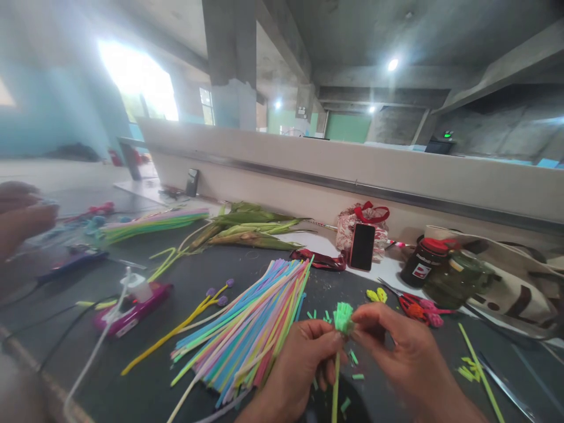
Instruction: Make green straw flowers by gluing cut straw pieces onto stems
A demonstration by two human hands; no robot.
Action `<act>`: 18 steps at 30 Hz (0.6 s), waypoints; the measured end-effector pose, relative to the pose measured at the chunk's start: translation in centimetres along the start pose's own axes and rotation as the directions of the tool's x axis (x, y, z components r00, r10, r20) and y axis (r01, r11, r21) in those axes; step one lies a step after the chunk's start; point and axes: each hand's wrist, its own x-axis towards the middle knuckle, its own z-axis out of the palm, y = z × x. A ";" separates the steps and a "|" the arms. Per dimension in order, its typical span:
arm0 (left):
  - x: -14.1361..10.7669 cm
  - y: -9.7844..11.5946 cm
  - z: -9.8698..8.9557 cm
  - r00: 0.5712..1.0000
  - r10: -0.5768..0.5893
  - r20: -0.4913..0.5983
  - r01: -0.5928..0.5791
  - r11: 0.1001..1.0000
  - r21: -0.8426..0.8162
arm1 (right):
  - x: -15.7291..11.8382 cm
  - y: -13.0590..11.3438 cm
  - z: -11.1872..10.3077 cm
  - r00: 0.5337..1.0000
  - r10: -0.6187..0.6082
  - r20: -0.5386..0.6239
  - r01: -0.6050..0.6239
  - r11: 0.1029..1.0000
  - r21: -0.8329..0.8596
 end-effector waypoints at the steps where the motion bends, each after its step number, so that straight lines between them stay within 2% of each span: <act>1: 0.0 0.0 0.0 1.000 0.004 -0.003 -0.004 1.000 0.004 | 0.0 -0.1 0.1 1.000 0.016 -0.008 -0.016 1.000 0.004; 9: -0.3 0.2 0.3 0.999 0.014 -0.041 -0.012 0.999 0.040 | -0.1 -0.4 1.1 0.964 0.266 -0.026 -0.255 0.945 0.204; 15: -0.3 0.2 0.4 0.997 0.027 -0.071 -0.022 0.997 0.075 | -0.3 -0.2 1.6 0.940 0.341 -0.003 -0.328 0.907 0.263; 18: -0.3 0.1 0.3 0.997 0.031 -0.071 -0.025 0.996 0.081 | -0.3 -0.5 1.8 0.930 0.367 -0.038 -0.340 0.892 0.297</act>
